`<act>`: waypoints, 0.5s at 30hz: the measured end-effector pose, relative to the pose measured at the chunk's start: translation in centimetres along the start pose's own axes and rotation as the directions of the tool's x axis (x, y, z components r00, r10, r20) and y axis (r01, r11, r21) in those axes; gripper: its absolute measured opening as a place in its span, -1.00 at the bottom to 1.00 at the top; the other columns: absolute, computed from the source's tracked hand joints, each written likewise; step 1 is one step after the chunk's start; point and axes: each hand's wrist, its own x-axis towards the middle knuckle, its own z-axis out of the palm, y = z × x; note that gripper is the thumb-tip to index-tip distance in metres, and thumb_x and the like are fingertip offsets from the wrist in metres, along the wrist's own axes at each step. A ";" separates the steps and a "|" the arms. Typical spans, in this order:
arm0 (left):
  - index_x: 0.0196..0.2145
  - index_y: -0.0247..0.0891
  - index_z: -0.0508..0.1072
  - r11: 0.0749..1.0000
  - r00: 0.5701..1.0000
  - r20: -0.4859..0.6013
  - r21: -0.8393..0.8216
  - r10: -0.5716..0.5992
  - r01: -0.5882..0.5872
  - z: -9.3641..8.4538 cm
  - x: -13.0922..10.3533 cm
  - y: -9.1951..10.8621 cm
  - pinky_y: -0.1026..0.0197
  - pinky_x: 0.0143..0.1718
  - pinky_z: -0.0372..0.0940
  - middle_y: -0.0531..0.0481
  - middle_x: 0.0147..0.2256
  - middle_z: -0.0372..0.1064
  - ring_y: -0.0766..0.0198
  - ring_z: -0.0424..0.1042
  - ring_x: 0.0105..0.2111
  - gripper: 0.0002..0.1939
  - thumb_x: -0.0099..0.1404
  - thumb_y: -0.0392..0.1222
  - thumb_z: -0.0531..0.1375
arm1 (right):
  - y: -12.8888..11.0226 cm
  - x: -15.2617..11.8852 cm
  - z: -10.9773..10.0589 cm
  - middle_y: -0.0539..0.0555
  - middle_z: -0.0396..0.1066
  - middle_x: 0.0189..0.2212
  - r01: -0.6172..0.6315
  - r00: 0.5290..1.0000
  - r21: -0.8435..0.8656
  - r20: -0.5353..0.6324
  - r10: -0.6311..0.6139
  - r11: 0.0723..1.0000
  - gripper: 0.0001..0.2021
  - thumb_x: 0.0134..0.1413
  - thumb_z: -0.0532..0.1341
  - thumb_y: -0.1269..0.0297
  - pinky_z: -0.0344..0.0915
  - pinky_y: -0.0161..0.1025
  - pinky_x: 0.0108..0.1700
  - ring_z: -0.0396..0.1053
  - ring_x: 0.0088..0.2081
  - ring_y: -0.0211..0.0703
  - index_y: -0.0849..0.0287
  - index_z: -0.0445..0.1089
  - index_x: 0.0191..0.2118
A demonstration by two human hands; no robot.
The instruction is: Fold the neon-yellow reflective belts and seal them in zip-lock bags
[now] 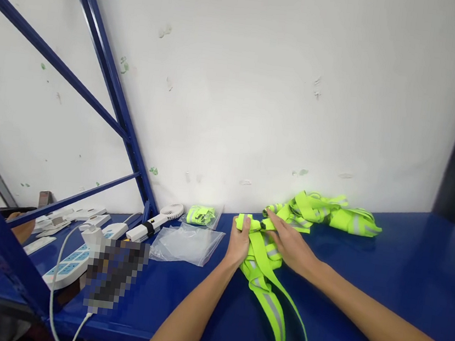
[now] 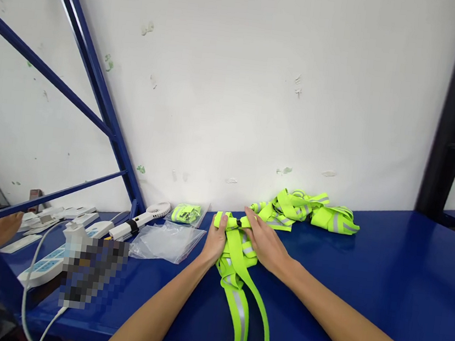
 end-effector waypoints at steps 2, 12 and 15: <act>-0.12 -0.22 0.25 0.999 0.999 -0.004 0.017 0.047 -0.047 0.4 -0.4 0.1 0.18 -0.11 0.24 -0.05 -0.22 0.37 0.21 0.37 -0.21 -0.57 0.30 0.20 0.05 | -0.4 -0.2 0.8 0.26 -0.04 0.33 -0.067 0.997 0.025 -0.046 0.068 0.997 -0.42 0.29 -0.09 0.29 0.11 0.11 0.24 -0.06 0.33 0.08 0.17 -0.20 0.38; 0.05 -0.18 0.30 0.988 0.999 0.028 -0.152 0.019 -0.015 -0.1 -0.3 -0.3 0.19 0.01 0.20 -0.08 -0.09 0.37 0.15 0.36 -0.07 -0.46 0.21 0.16 0.19 | -1.5 0.4 -1.7 0.20 0.09 0.29 -0.260 0.965 0.351 0.086 0.246 0.900 -0.30 0.13 0.19 0.10 0.10 0.23 0.22 0.09 0.26 0.23 0.09 -0.02 0.34; 0.01 -0.19 0.33 0.941 0.995 0.028 -0.325 -0.092 0.096 -0.3 0.1 -0.5 0.18 0.02 0.22 -0.09 -0.06 0.38 0.12 0.36 -0.03 -0.45 0.15 0.14 0.26 | -0.7 0.8 -2.5 0.17 0.10 0.28 -0.326 0.944 0.620 0.181 0.275 0.713 -0.31 0.10 0.22 0.12 0.23 0.11 0.17 0.17 0.22 0.17 0.04 0.02 0.32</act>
